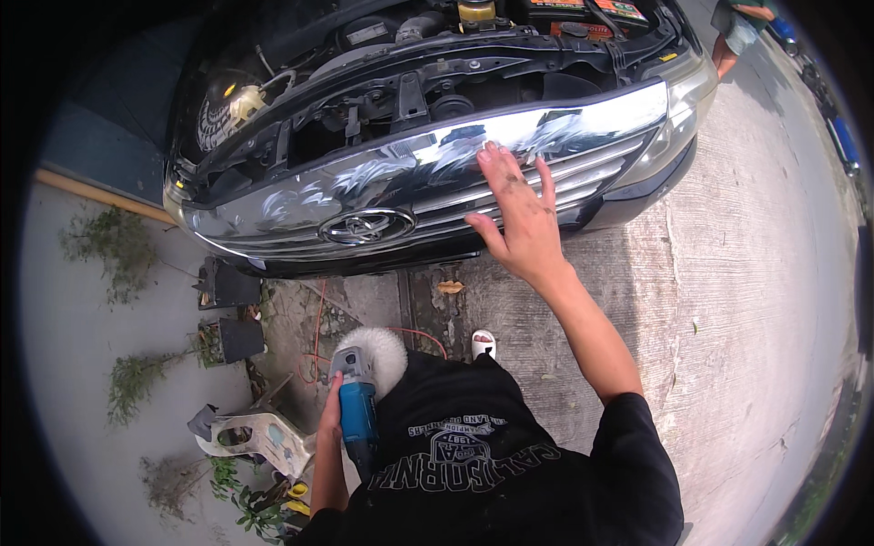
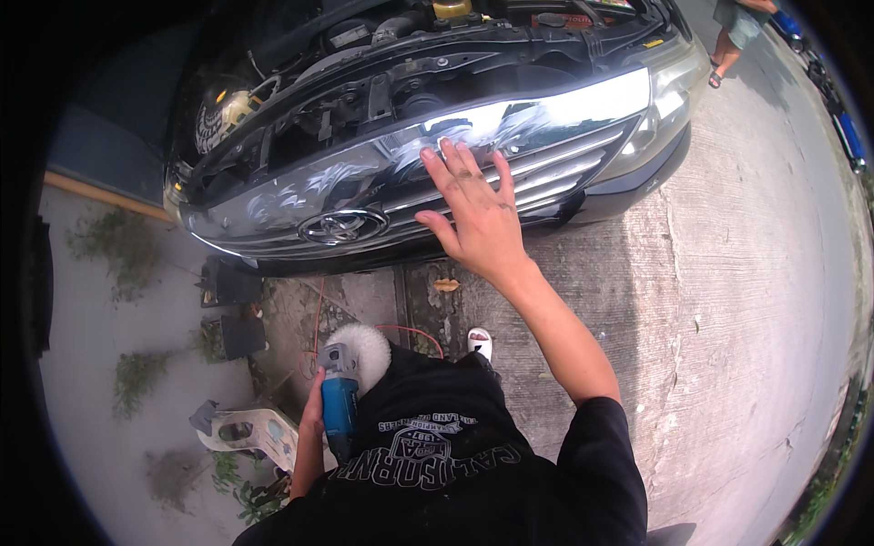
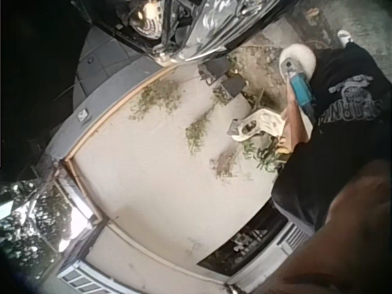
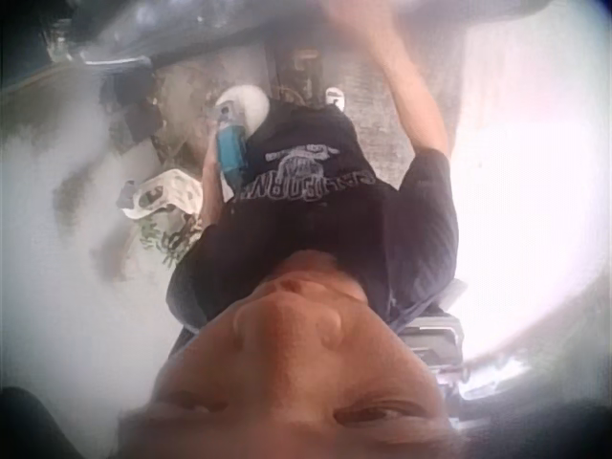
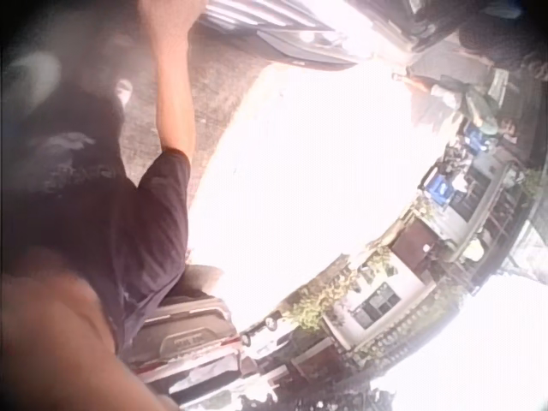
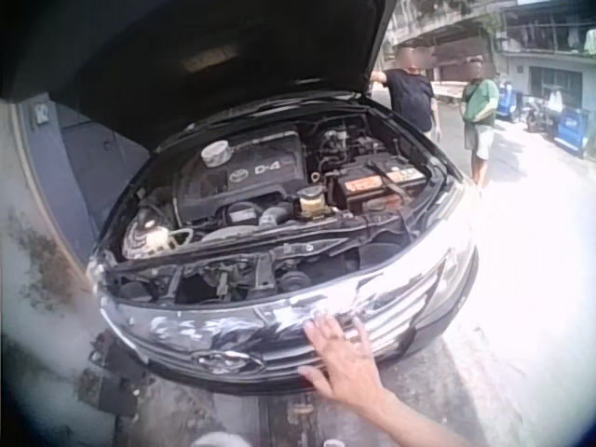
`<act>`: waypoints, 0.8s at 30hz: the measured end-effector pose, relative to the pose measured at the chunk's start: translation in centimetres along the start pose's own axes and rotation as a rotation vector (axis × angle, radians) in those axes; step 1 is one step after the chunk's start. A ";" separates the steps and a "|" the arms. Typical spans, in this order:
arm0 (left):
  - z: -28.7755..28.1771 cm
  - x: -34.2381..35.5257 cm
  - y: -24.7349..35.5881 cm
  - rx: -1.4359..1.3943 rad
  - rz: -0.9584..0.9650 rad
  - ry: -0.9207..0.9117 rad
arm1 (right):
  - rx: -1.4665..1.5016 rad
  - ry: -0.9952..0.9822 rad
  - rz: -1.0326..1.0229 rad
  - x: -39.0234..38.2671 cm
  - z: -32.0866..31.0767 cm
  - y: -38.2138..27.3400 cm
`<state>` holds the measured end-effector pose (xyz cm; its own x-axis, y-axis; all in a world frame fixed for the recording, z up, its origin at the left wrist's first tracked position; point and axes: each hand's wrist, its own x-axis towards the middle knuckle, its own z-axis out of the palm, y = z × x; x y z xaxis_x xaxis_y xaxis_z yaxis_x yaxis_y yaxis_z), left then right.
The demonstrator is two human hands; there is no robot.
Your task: The person applies a white cream from a container onto the chrome grill of a car by hand and then uses a rotary power polisher with a wool pad to buff the chrome surface.
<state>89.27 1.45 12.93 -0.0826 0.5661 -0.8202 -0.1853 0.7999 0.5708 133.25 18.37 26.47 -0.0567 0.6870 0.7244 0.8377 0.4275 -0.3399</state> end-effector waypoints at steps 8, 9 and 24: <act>-0.1 -1.7 0.2 -0.055 -0.040 -0.014 | -0.195 -0.243 -0.044 2.5 9.1 -10.6; -0.4 -2.0 0.0 -0.085 -0.045 -0.023 | -0.178 -0.312 -0.153 2.6 10.6 -11.5; -8.8 0.4 -1.4 -0.286 -0.094 0.025 | -0.135 -0.479 -0.399 6.7 23.7 -25.5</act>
<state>80.84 -1.19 11.43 -0.0754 0.4841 -0.8718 -0.4616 0.7580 0.4608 98.68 26.00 25.75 -0.5894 0.6898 0.4204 0.7608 0.6489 0.0019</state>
